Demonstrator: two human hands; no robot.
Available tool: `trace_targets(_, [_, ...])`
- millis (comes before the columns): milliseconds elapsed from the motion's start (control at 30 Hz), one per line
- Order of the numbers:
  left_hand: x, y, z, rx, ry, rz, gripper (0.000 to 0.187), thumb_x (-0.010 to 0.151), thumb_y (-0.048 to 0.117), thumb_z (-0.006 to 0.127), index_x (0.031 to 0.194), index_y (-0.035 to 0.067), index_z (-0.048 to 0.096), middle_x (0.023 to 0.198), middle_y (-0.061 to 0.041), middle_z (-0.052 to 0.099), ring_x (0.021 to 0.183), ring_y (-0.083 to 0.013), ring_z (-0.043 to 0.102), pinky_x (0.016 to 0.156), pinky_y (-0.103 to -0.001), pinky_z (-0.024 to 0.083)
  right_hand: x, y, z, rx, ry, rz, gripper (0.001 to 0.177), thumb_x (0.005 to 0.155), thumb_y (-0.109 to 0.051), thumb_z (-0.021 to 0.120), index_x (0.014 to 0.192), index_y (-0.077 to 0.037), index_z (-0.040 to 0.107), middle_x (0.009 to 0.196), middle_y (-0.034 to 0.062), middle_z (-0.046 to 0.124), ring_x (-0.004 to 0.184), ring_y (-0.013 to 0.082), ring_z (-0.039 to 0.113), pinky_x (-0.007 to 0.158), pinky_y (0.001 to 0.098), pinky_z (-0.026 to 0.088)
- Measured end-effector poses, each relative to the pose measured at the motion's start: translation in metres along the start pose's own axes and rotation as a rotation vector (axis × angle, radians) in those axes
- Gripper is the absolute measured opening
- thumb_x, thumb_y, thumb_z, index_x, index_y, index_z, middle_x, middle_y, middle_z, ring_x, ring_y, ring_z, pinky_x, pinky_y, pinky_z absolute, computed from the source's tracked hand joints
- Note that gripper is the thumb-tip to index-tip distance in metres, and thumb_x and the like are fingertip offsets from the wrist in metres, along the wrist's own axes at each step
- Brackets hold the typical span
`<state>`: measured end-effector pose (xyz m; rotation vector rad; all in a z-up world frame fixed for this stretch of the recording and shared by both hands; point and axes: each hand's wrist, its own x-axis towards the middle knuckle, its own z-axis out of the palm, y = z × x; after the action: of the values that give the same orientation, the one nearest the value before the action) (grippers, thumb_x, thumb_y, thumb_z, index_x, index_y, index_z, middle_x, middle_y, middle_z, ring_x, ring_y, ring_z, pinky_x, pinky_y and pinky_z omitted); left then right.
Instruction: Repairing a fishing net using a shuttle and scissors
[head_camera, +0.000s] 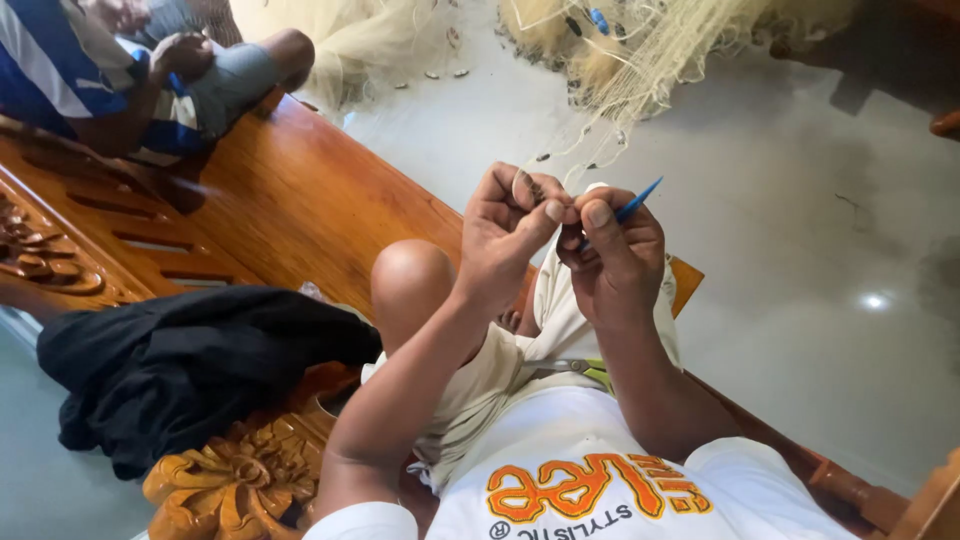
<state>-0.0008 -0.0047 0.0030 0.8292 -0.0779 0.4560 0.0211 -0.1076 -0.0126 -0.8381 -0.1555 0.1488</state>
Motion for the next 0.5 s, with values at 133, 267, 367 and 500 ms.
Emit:
trace_targets(133, [-0.005, -0.007, 0.013, -0.032, 0.025, -0.017, 0.029, 0.089, -0.003, 0.072, 0.095, 0.004, 0.044, 0.093, -0.021, 0.065, 0.081, -0.0219, 0.070, 0.073, -0.027, 0.054, 0.002, -0.007, -0.010, 0.022, 0.013, 0.000, 0.015, 0.095, -0.010, 0.067, 0.094, 0.003, 0.061, 0.079, 0.0202, 0.063, 0.060, 0.0152, 0.058, 0.045, 0.0192, 0.044])
trace_targets(267, [-0.008, -0.014, 0.016, -0.059, 0.036, -0.037, 0.028, 0.090, -0.004, 0.070, 0.094, 0.003, 0.044, 0.093, -0.022, 0.064, 0.079, -0.0232, 0.071, 0.060, -0.031, 0.058, 0.001, -0.003, -0.016, 0.102, 0.015, -0.032, 0.015, 0.094, -0.009, 0.067, 0.094, 0.005, 0.061, 0.078, 0.0218, 0.063, 0.058, 0.0168, 0.059, 0.044, 0.0202, 0.045])
trace_targets(367, [-0.005, -0.019, 0.018, -0.072, 0.023, -0.043, 0.027, 0.090, -0.005, 0.069, 0.094, 0.003, 0.044, 0.092, -0.022, 0.064, 0.079, -0.0229, 0.071, 0.059, -0.030, 0.058, 0.002, -0.005, -0.017, 0.123, 0.027, -0.055, 0.013, 0.095, -0.008, 0.066, 0.093, 0.004, 0.061, 0.077, 0.0211, 0.063, 0.058, 0.0157, 0.060, 0.044, 0.0197, 0.046])
trace_targets(500, [-0.009, -0.028, 0.015, -0.117, 0.019, -0.050, 0.028, 0.090, -0.005, 0.069, 0.094, 0.003, 0.043, 0.092, -0.023, 0.064, 0.080, -0.0233, 0.071, 0.058, -0.031, 0.059, -0.001, -0.005, -0.021, 0.136, 0.029, -0.059, 0.011, 0.095, -0.006, 0.065, 0.094, 0.004, 0.062, 0.078, 0.0217, 0.065, 0.057, 0.0155, 0.061, 0.044, 0.0198, 0.047])
